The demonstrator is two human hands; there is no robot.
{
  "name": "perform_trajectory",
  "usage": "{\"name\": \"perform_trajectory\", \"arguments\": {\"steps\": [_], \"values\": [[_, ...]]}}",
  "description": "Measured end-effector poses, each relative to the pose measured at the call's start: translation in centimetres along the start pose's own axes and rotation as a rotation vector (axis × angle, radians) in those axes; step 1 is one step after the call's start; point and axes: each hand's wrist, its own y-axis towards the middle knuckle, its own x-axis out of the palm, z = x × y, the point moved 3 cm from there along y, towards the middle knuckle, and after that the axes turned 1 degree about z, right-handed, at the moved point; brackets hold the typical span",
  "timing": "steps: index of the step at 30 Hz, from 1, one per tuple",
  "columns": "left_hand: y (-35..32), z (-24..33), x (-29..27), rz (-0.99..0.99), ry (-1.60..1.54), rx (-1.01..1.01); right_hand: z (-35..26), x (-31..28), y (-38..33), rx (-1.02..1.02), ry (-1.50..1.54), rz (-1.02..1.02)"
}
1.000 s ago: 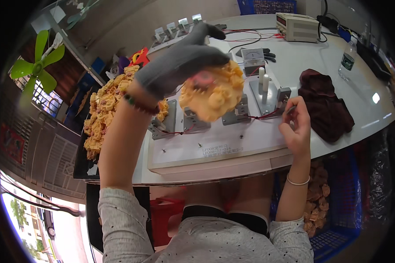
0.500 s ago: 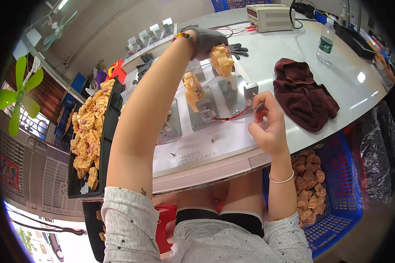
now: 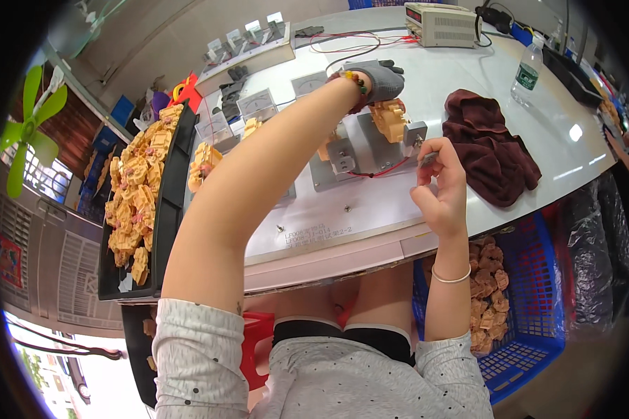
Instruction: Testing orange mechanical components using a testing fixture with meters.
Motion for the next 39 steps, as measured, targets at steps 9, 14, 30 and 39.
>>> {"name": "perform_trajectory", "arguments": {"steps": [9, 14, 30, 39], "values": [[-15.5, 8.0, -12.8, 0.869, -0.431, -0.299, -0.5, -1.6, -2.5, -0.020, -0.664, -0.040], [-26.3, 11.1, -11.4, 0.816, -0.538, -0.536, 0.4, -2.9, -3.0, 0.054, -0.576, -0.029], [-37.4, 10.6, 0.7, 0.628, -0.829, -1.186, 0.8, -2.2, -3.3, -0.048, -0.549, -0.035], [-36.9, 11.4, 1.2, 0.570, -0.624, -1.153, 0.8, -2.6, -3.4, 0.147, -0.473, -0.024]]}}
